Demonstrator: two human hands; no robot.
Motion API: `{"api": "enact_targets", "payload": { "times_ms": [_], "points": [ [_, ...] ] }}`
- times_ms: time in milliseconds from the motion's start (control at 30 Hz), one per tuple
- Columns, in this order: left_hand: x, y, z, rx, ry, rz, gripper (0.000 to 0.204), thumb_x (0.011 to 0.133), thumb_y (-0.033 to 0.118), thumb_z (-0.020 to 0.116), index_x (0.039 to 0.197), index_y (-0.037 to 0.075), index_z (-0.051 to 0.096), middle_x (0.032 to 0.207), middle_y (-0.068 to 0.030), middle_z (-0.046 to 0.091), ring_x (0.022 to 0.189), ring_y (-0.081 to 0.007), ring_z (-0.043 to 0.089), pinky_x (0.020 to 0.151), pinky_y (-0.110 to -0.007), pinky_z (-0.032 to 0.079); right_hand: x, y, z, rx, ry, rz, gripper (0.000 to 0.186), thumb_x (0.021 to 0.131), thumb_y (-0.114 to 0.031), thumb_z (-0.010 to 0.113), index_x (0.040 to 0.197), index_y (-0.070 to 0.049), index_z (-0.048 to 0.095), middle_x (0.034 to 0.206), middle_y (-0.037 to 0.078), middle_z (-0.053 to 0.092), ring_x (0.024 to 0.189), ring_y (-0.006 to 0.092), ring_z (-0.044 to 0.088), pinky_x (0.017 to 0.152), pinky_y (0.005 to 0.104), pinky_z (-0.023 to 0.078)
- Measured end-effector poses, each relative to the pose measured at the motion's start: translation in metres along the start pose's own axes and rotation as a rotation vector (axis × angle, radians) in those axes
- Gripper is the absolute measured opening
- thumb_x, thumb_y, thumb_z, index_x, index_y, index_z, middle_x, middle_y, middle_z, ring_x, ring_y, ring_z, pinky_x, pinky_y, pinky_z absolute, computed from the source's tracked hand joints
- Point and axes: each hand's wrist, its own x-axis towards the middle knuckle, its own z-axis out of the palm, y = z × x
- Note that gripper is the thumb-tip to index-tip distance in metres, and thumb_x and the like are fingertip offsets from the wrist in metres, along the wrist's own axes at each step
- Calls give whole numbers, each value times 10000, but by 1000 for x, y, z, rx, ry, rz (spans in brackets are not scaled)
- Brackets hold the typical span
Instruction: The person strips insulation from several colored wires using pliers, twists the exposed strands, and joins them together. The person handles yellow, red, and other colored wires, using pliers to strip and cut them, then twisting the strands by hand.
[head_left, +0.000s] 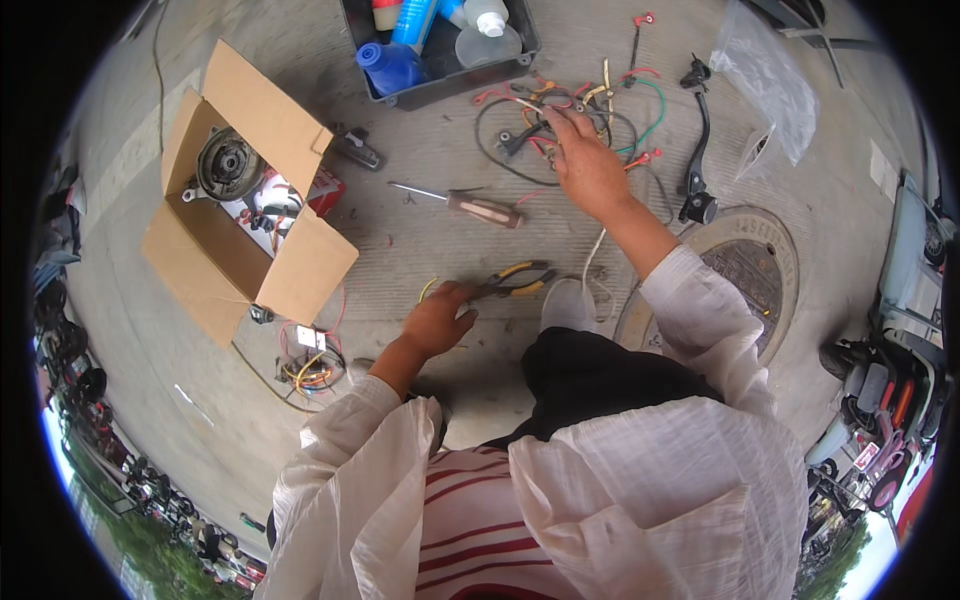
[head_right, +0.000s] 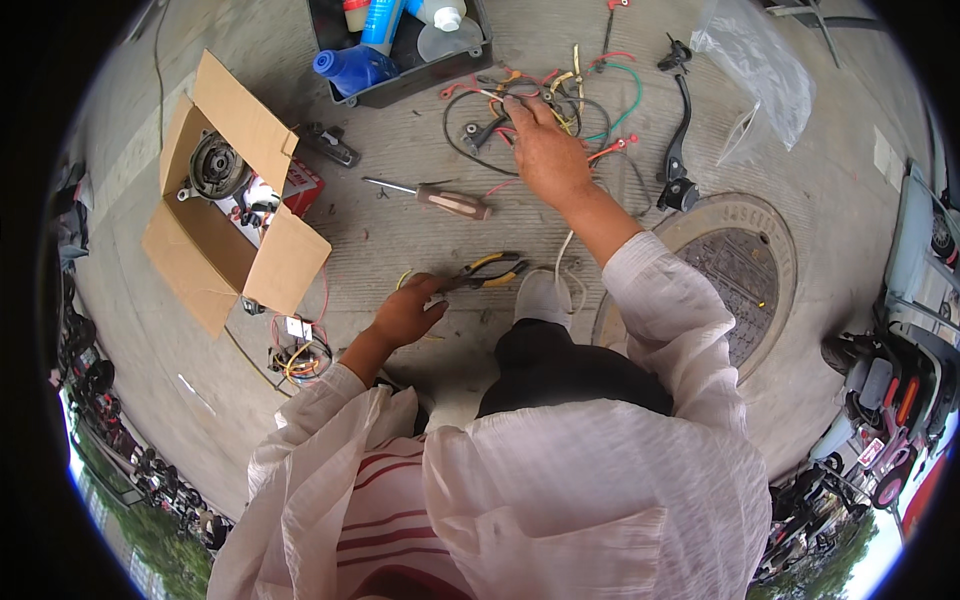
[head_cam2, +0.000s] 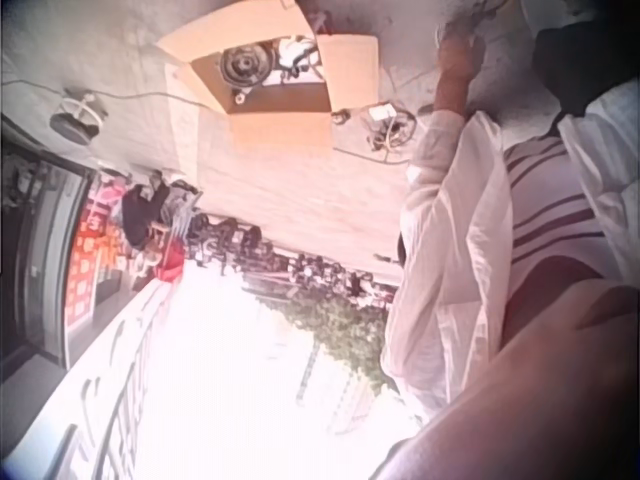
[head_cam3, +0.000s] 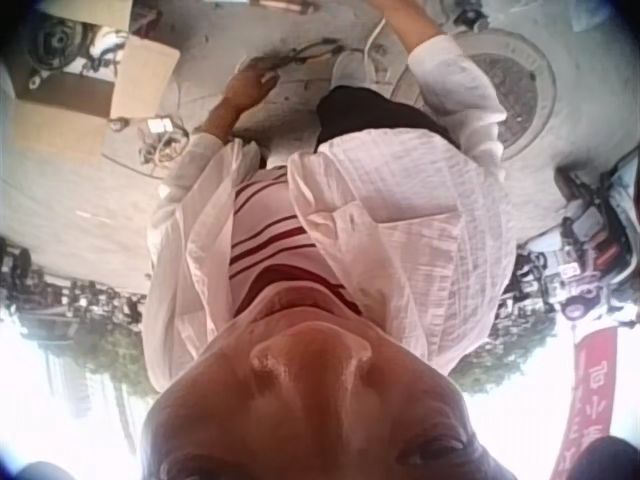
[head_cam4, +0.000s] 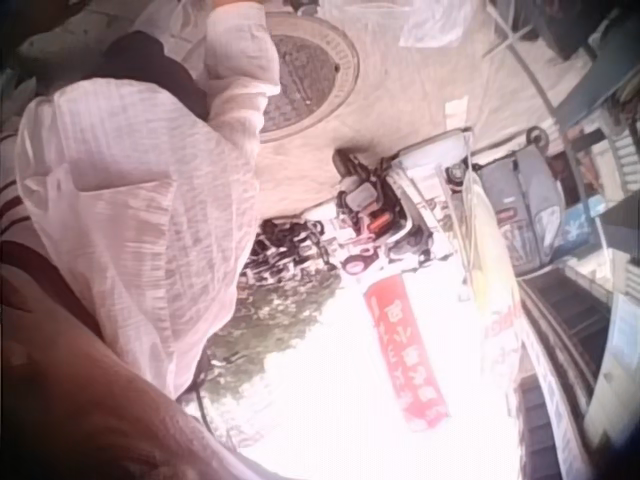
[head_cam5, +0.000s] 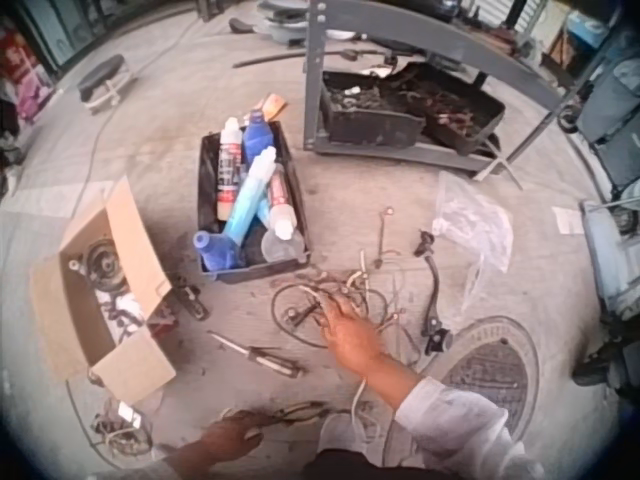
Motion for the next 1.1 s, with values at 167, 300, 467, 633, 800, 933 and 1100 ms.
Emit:
{"api": "enact_targets", "payload": {
  "times_ms": [167, 300, 467, 633, 800, 933, 1100],
  "points": [
    [9, 8, -20, -55, -10, -17, 319, 879, 228, 614, 1151, 62, 619, 1093, -166, 624, 1010, -349, 601, 875, -413, 486, 24, 5, 16, -64, -33, 89, 328, 863, -117, 578, 1188, -78, 567, 1160, 171, 581, 984, 373, 609, 803, 438, 515],
    [20, 20, -43, -315, 252, 33, 328, 941, 215, 583, 1222, 46, 595, 1015, -176, 672, 896, -244, 648, 816, -317, 503, 25, -6, 12, -136, -24, 82, 215, 839, -165, 617, 1038, -82, 620, 1059, 127, 628, 856, 345, 651, 689, 454, 539],
    [49, 75, -81, -912, 387, -2, 406, 994, 274, 529, 1298, 5, 531, 1089, -122, 667, 949, -169, 632, 861, -313, 503, -9, -54, -15, 61, 116, -11, 124, 823, -176, 639, 924, -104, 635, 896, 64, 641, 733, 299, 642, 601, 420, 513],
    [69, 94, -92, -1186, 513, -48, 357, 1001, 290, 515, 1197, -1, 585, 973, -85, 671, 905, -148, 621, 818, -299, 514, -43, -84, -9, 179, -36, -120, 150, 823, -196, 657, 957, -135, 629, 915, 55, 625, 719, 288, 638, 577, 390, 506],
    [43, 72, -107, -1212, 465, -87, 278, 1016, 290, 477, 1030, 48, 612, 664, 51, 408, 577, -65, 404, 559, -229, 416, -80, -77, 13, 293, -168, -128, 341, 790, -257, 716, 1032, -68, 567, 1047, 101, 548, 866, 293, 607, 695, 387, 506],
    [25, 59, -117, -1219, 317, -258, 321, 1032, 362, 416, 942, 97, 572, 634, 83, 299, 510, -29, 227, 440, -194, 181, -128, -46, 53, -25, -345, -400, 282, 773, -239, 691, 968, -68, 578, 1035, 112, 519, 988, 283, 511, 795, 411, 449],
    [13, 33, -107, -1299, 209, -176, 324, 1030, 343, 425, 909, 79, 569, 610, 65, 325, 494, -47, 255, 411, -217, 209, -136, -35, 76, -92, -318, -459, 172, 776, -168, 609, 904, -55, 587, 1042, 109, 525, 1007, 276, 491, 792, 425, 450]
  ]
}}
